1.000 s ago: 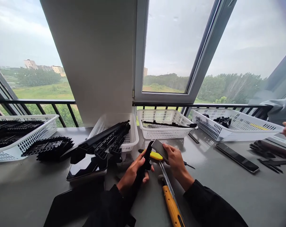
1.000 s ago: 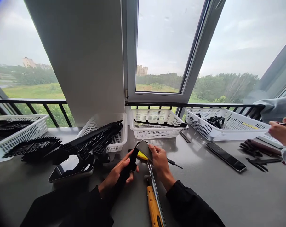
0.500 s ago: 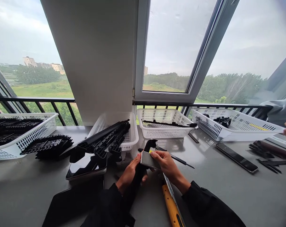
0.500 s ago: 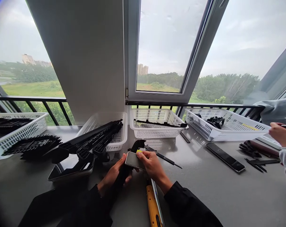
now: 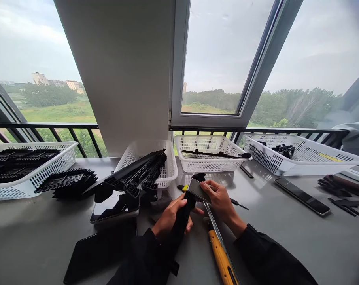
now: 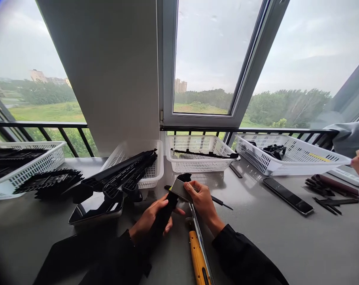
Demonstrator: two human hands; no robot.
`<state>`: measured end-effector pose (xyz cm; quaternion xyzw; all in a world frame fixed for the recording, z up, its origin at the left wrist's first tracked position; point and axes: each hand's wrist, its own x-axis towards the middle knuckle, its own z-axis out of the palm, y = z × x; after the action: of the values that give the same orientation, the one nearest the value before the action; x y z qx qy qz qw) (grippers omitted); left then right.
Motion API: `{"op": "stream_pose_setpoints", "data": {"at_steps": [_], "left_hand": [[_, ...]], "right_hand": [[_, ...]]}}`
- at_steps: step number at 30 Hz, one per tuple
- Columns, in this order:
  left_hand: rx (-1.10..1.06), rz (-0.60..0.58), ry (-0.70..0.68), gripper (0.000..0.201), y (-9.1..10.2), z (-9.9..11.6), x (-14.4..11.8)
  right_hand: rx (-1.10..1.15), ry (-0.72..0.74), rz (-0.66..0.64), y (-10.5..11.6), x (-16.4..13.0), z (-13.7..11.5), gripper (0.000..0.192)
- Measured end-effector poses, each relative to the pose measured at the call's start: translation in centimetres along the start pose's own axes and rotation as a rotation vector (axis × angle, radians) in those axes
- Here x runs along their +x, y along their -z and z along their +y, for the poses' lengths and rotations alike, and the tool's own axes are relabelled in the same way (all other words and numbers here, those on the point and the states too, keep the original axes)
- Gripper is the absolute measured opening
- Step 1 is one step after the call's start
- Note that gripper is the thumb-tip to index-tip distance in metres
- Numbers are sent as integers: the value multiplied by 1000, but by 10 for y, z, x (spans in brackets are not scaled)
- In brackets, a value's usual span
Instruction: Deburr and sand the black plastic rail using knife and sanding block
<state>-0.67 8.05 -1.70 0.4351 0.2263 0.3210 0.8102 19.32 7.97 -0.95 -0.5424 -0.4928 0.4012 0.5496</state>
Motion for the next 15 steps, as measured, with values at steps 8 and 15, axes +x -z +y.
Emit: {"op": "stream_pose_setpoints", "data": {"at_steps": [8, 15], "left_hand": [[-20, 0, -24, 76, 3, -14, 1], [-55, 6, -47, 76, 7, -23, 6]], "right_hand": [[-28, -70, -75, 6, -10, -8, 60], [-87, -157, -106, 10, -13, -5, 64]]}}
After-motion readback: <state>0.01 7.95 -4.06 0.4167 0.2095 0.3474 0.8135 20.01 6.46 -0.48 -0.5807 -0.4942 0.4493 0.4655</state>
